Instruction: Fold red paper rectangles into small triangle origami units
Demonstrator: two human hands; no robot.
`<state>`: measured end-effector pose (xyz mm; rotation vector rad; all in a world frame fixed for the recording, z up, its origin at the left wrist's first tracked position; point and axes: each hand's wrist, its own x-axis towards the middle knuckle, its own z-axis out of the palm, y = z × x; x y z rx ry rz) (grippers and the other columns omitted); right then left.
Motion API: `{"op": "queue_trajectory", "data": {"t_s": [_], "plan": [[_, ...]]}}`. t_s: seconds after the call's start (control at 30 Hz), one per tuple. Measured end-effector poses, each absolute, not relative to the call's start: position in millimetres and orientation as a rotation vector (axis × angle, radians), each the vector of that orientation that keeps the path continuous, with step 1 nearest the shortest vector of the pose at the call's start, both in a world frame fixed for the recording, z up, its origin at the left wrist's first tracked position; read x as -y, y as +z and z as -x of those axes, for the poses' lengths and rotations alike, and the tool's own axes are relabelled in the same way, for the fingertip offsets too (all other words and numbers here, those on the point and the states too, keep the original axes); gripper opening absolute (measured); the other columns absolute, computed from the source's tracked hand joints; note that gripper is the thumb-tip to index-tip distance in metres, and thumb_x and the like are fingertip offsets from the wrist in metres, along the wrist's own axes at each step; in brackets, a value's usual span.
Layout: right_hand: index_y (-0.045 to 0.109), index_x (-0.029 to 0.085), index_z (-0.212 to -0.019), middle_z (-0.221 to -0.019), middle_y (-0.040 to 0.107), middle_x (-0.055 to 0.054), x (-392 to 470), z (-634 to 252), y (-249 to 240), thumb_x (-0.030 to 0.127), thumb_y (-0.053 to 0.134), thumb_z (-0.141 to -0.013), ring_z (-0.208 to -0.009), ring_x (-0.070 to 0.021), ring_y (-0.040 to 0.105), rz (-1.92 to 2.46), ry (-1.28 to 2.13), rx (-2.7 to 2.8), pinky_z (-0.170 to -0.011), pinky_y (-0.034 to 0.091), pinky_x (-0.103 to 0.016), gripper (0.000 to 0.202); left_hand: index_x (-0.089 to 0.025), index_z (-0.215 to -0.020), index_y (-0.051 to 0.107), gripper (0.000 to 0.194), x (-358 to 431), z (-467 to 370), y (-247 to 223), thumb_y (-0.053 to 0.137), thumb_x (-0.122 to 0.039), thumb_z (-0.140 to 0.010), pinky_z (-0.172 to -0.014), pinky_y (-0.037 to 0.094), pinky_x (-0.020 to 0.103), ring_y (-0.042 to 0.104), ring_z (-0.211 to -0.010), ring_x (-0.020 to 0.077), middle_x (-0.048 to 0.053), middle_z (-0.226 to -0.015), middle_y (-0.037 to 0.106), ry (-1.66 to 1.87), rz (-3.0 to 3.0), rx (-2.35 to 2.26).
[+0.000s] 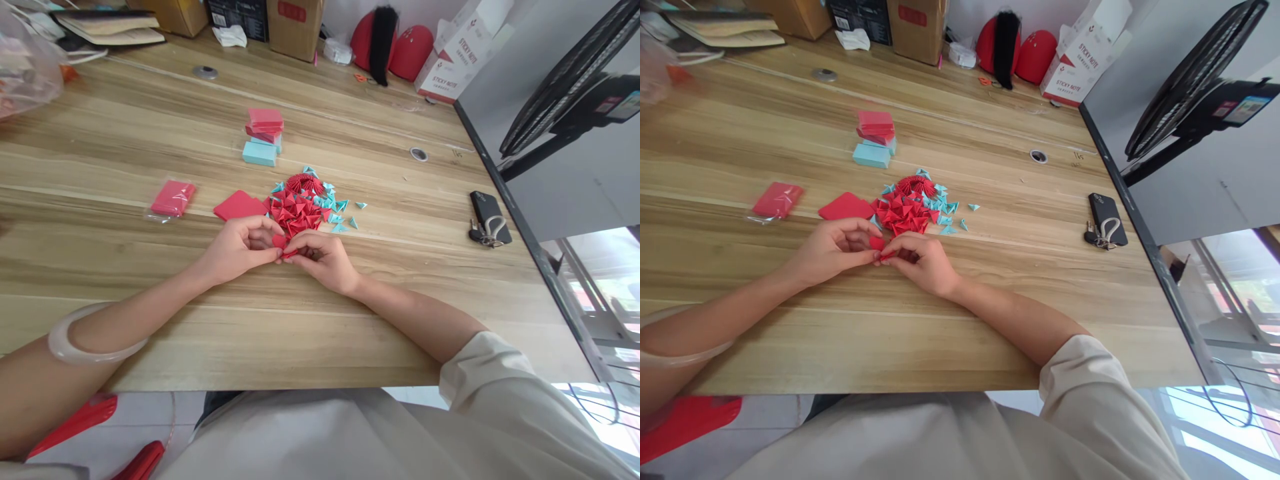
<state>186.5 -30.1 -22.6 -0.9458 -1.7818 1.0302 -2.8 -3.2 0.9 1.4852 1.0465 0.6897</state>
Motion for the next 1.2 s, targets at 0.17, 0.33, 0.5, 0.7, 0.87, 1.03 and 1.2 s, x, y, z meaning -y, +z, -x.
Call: {"op": "queue_trajectory", "data": {"t_s": [0.17, 0.33, 0.5, 0.7, 0.87, 1.03, 1.2], "plan": [[0.066, 0.015, -0.08, -0.08, 0.065, -0.004, 28.7, -186.7, -26.3, 0.028, 0.066, -0.079, -0.064, -0.0095, 0.055, 0.967, 1.154, 1.688, -0.057, 0.044, -0.023, 0.013, -0.016, -0.088, 0.061, 0.029, 3.3, 3.1, 0.5, 0.075, -0.03, -0.066, -0.06, 0.051, 0.02, 0.067, -0.066, 0.0129, 0.001, -0.071, 0.07, 0.676, -1.536, -1.032], [0.064, 0.014, -0.081, -0.073, 0.064, -0.003, 26.2, -186.9, -33.0, 0.037, 0.069, -0.077, -0.064, -0.0101, 0.057, 0.978, 1.329, 1.53, -0.061, 0.049, -0.024, 0.023, -0.016, -0.084, 0.062, 0.028, 3.0, 2.1, 2.8, 0.075, -0.032, -0.066, -0.061, 0.052, 0.02, 0.068, -0.068, 0.014, 0.002, -0.072, 0.071, 0.671, -1.507, -1.017], [0.061, 0.014, -0.08, -0.069, 0.062, -0.001, 25.7, -186.4, -31.6, 0.041, 0.07, -0.075, -0.062, -0.0098, 0.057, 0.969, 1.38, 1.476, -0.06, 0.049, -0.025, 0.029, -0.018, -0.085, 0.063, 0.027, 2.6, 2.9, 3.1, 0.074, -0.034, -0.066, -0.059, 0.052, 0.02, 0.068, -0.067, 0.0146, 0.0, -0.068, 0.071, 0.644, -1.499, -1.017], [0.059, 0.014, -0.079, -0.068, 0.06, 0.0, 26.5, -185.9, -28.7, 0.04, 0.07, -0.075, -0.059, -0.008, 0.055, 0.957, 1.375, 1.466, -0.058, 0.048, -0.023, 0.028, -0.018, -0.083, 0.064, 0.02, 1.6, 3.6, 2.0, 0.072, -0.028, -0.068, -0.058, 0.049, 0.017, 0.068, -0.065, 0.0122, -0.001, -0.067, 0.072, 0.641, -1.499, -0.991], [0.058, 0.015, -0.081, -0.069, 0.061, 0.0, 25.9, -185.4, -27.1, 0.037, 0.074, -0.071, -0.058, -0.0074, 0.054, 0.941, 1.396, 1.439, -0.056, 0.046, -0.022, 0.03, -0.018, -0.079, 0.063, 0.016, 1.9, 3.5, 3.7, 0.071, -0.028, -0.069, -0.058, 0.049, 0.017, 0.067, -0.064, 0.0118, -0.001, -0.067, 0.072, 0.636, -1.505, -0.991], [0.057, 0.015, -0.08, -0.072, 0.06, 0.0, 25.6, -184.7, -23.3, 0.033, 0.077, -0.068, -0.06, -0.0069, 0.054, 0.932, 1.427, 1.409, -0.056, 0.045, -0.021, 0.03, -0.017, -0.075, 0.062, 0.019, 2.1, 3.4, 4.3, 0.072, -0.032, -0.07, -0.058, 0.049, 0.019, 0.067, -0.064, 0.0135, 0.001, -0.068, 0.072, 0.611, -1.523, -1.011], [0.057, 0.014, -0.079, -0.071, 0.06, 0.001, 25.4, -184.3, -22.3, 0.031, 0.079, -0.065, -0.059, -0.0059, 0.055, 0.896, 1.448, 1.363, -0.054, 0.045, -0.019, 0.031, -0.016, -0.077, 0.062, 0.019, 2.2, 3.2, 4.0, 0.072, -0.03, -0.07, -0.057, 0.048, 0.017, 0.067, -0.065, 0.0117, 0.001, -0.07, 0.072, 0.602, -1.515, -0.997]]}}
